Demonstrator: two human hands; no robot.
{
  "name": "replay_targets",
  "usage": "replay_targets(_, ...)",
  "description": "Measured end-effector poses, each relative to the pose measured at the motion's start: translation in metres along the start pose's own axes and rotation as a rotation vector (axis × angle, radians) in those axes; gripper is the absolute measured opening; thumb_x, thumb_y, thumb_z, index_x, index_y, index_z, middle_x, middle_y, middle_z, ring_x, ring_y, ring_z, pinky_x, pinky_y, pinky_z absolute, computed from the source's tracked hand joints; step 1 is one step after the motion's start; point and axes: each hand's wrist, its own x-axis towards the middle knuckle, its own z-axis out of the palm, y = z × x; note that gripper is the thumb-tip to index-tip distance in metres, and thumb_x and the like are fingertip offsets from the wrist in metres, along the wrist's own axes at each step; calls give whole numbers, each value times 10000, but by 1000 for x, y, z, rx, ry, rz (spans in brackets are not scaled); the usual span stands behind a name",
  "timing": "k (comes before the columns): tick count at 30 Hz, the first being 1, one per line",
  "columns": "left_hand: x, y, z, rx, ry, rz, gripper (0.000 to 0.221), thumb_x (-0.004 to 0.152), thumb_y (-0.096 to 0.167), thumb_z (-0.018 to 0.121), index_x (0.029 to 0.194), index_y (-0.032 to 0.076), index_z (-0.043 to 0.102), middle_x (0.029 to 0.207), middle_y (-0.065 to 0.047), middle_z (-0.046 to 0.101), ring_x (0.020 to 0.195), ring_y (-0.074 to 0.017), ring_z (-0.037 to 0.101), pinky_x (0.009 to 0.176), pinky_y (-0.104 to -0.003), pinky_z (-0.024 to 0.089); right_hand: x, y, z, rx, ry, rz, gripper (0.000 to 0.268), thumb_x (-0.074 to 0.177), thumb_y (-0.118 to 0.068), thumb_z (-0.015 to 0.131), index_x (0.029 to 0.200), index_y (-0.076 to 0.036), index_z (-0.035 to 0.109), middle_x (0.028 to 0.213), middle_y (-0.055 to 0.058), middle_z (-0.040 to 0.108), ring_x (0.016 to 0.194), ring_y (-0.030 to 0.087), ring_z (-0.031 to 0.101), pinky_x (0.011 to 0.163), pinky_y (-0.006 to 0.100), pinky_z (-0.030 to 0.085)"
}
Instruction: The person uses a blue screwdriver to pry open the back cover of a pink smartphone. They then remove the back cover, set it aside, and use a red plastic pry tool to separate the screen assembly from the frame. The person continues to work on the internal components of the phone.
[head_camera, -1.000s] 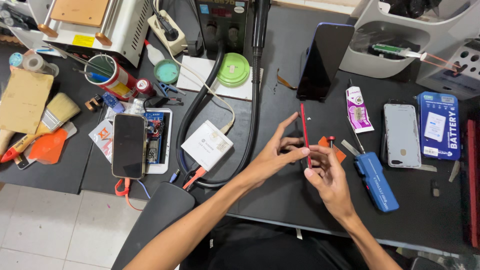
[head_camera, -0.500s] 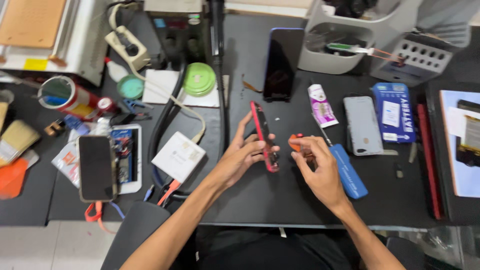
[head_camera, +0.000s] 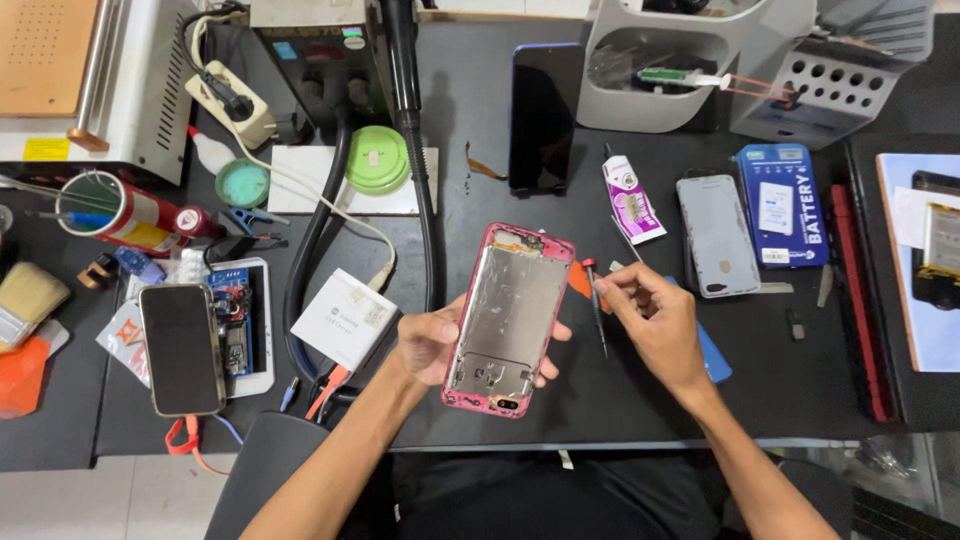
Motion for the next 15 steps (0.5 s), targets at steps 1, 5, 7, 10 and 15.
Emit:
replay_targets(1,-1,-1,-1,-18,-11,-13,1019,816,274,727,1661,27,213,1533,-374,425,1275,-507,589,1084,-599,505,0,1,0,7,-10,-13,150,965,-170,711,957,-21,722,730,-33,663,643,-11,529,561,181,396)
replay_targets(5,-2,-3,-2,-100,4,9,1038,815,279,756,1671,41,218,1528,-383,429,1269,-528,586,1082,-606,509,0,5,3,24,-35,-38,153,980,-168,695,971,-16,714,755,-46,659,677,-21,544,587,175,424)
replay_targets(7,-3,-2,-3,-138,16,13,1039,817,278,766,1674,43,229,1528,-383,430,1269,-530,584,1082,-612,509,0,5,5,14,-38,-30,157,982,-167,694,969,-12,714,753,-52,647,674,-20,526,582,179,414)
replay_targets(10,-3,-1,-4,-165,14,7,1040,811,276,774,1669,21,244,1531,-391,431,1272,-536,586,1084,-615,511,0,4,6,-12,-41,-13,162,980,-169,697,966,-9,718,736,-54,621,655,-11,487,562,189,385)
replay_targets(15,-4,-1,-4,-151,20,9,1058,797,265,793,1667,21,243,1511,-403,436,1254,-548,590,1069,-622,514,0,2,7,-22,-54,-9,169,982,-177,698,969,-11,722,719,-55,610,647,-11,484,562,188,386)
